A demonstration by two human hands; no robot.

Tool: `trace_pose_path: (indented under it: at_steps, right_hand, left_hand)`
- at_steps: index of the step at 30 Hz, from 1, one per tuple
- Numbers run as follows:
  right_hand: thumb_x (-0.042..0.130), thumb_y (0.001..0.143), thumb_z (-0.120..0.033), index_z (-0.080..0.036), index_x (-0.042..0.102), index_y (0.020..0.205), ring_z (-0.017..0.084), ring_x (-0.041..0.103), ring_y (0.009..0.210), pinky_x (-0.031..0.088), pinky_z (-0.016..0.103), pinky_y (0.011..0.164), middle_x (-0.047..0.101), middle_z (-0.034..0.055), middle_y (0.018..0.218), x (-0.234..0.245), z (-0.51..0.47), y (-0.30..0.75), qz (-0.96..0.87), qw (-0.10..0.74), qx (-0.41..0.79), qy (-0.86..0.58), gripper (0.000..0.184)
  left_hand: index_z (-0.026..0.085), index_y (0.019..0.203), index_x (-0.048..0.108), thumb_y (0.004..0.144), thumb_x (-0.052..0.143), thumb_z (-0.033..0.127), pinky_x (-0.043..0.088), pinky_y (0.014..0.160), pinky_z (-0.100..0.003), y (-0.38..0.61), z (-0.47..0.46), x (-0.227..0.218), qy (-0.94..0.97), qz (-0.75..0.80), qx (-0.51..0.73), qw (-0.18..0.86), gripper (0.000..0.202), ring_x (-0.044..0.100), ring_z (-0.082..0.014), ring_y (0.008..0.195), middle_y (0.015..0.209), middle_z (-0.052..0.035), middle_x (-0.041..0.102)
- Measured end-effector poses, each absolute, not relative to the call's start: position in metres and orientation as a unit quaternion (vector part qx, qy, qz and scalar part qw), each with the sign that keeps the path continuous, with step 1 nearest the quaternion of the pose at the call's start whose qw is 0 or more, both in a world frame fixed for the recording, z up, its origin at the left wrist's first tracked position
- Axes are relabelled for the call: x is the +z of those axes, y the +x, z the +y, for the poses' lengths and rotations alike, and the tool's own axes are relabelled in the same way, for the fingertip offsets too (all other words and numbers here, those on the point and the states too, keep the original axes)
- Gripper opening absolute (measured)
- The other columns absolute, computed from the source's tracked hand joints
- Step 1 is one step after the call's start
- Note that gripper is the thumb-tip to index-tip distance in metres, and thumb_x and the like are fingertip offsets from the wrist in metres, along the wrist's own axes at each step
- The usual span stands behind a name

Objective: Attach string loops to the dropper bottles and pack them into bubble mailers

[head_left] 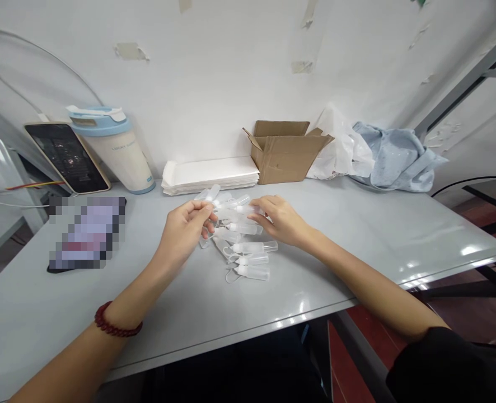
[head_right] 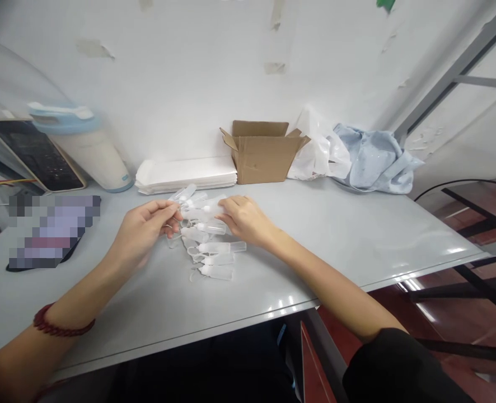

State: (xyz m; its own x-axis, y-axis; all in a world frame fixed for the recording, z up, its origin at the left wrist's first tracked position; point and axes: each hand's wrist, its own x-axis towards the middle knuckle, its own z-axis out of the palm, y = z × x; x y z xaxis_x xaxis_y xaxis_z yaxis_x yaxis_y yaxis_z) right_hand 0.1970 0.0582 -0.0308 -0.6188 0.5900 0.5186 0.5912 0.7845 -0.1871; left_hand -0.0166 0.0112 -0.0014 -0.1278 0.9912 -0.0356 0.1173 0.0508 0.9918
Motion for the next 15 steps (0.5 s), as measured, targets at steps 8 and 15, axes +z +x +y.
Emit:
trace_pose_path:
  at_steps: [8, 15]
  right_hand:
    - [0.049, 0.091, -0.024, -0.013, 0.054, 0.106, 0.021, 0.057, 0.084, 0.047, 0.034, 0.072, 0.062, 0.0136, 0.096, -0.0324, 0.0592, 0.1944, -0.898, 0.294, -0.002, -0.327, 0.019]
    - [0.048, 0.092, -0.021, -0.015, 0.054, 0.104, 0.019, 0.057, 0.083, 0.049, 0.033, 0.071, 0.058, 0.0140, 0.103, -0.0264, 0.0529, 0.1925, -0.876, 0.364, -0.012, -0.317, 0.015]
  left_hand:
    - [0.017, 0.077, 0.061, 0.077, 0.062, 0.033, 0.040, 0.050, -0.022, -0.0132, 0.0072, -0.0003, 0.491, 0.560, 0.486, 0.457, 0.017, 0.051, -0.0102, 0.055, 0.069, 0.0001, 0.061]
    - [0.016, 0.079, 0.062, 0.078, 0.062, 0.033, 0.039, 0.048, -0.021, -0.0130, 0.0061, -0.0021, 0.510, 0.548, 0.486, 0.451, 0.017, 0.051, -0.0092, 0.053, 0.068, 0.0001, 0.061]
